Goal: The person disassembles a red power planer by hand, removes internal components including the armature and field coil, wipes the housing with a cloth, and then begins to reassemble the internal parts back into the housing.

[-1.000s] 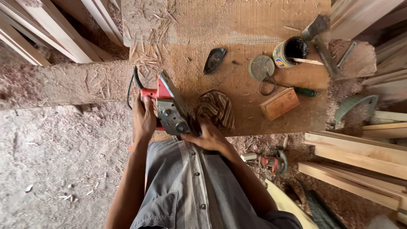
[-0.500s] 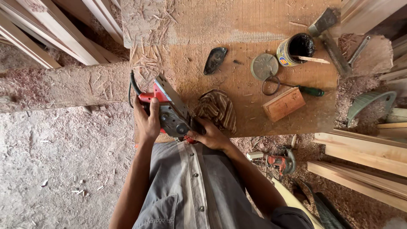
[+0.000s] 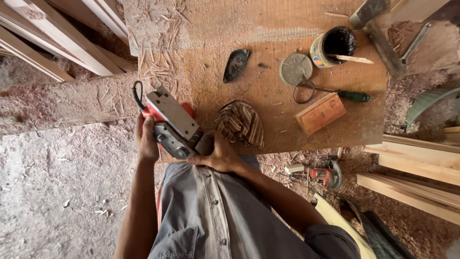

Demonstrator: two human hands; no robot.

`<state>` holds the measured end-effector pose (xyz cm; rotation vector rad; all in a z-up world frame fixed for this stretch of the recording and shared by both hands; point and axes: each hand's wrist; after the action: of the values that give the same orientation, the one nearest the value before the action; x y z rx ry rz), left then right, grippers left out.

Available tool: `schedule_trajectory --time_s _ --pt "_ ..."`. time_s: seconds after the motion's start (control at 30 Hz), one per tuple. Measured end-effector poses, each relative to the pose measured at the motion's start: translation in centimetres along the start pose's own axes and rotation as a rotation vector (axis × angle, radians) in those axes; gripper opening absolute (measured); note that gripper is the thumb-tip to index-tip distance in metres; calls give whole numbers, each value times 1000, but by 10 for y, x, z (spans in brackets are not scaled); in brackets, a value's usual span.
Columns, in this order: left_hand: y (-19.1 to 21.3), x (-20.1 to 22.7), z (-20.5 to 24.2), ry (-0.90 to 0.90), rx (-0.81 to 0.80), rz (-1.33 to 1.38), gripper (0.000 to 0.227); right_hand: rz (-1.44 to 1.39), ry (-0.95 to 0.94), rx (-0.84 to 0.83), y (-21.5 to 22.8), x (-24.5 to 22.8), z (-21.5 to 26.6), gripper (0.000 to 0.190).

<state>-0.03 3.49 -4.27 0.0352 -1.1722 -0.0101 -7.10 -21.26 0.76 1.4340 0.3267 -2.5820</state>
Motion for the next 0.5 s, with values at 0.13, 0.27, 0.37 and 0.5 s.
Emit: schedule_trajectory --time_s 0.13,0.27,0.37,0.5 --pt "9 -8 -2 3 -23 115 43 153 98 51 -12 9 -7 119" --pt "12 -8 -7 69 -38 190 45 213 -40 72 -21 20 -13 126" --pt "13 -4 -8 67 -73 204 50 180 40 127 -26 22 -10 122" --pt "11 -2 -6 76 -61 148 59 113 272 154 -23 16 -4 116"
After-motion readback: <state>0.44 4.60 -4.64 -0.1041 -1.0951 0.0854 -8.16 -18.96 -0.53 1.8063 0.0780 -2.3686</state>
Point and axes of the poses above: each hand's wrist, its own z-axis away from the middle knuckle, its own y-axis out of the back of the hand, x = y × z, and after that the axes turned 14 degrees about -z, right-handed
